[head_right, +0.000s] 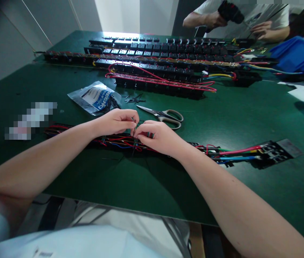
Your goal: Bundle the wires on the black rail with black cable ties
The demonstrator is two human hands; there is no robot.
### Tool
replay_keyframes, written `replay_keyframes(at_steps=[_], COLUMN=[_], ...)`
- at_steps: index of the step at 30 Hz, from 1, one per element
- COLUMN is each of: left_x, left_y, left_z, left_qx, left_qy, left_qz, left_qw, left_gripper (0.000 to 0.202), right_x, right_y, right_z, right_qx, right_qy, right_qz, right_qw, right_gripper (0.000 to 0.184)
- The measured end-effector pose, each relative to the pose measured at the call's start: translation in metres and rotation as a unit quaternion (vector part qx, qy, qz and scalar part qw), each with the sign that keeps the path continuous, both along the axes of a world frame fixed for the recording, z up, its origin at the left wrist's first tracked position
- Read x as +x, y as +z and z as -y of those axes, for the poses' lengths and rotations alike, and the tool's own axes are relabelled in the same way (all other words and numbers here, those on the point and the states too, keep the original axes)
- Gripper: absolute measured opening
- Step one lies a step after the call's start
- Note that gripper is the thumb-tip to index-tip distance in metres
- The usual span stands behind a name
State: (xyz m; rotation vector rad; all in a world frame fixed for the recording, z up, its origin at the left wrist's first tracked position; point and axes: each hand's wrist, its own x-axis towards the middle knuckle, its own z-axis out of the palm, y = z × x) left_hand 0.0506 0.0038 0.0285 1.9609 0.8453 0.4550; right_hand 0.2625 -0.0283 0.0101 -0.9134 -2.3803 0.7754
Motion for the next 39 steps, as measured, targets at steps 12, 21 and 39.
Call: replay_keyframes(at_steps=[12,21,39], left_x=[-0.001,-0.001,-0.001], left_y=[-0.001,-0.004,-0.012], left_z=[0.001,-0.001,-0.007], left_qx=[-0.021,0.03,0.042], left_qy=[0.001,0.005,-0.006], left_qz=[0.004,-0.018,0.002], left_qw=[1.0,0.999,0.999], left_gripper=[0.003,0.003,0.003], right_x=[0.001,-0.001,-0.001], right_y=[0.001,0.001,0.001], right_z=[0.0,0.0,0.0], right_qx=[-0.013,0.002,-0.002], right_qy=[-0.002,0.006,0.01], right_qz=[0.004,-0.01,0.034], right_qw=[1.0,1.0,0.999], right_gripper=[0.016,0.013,0.01])
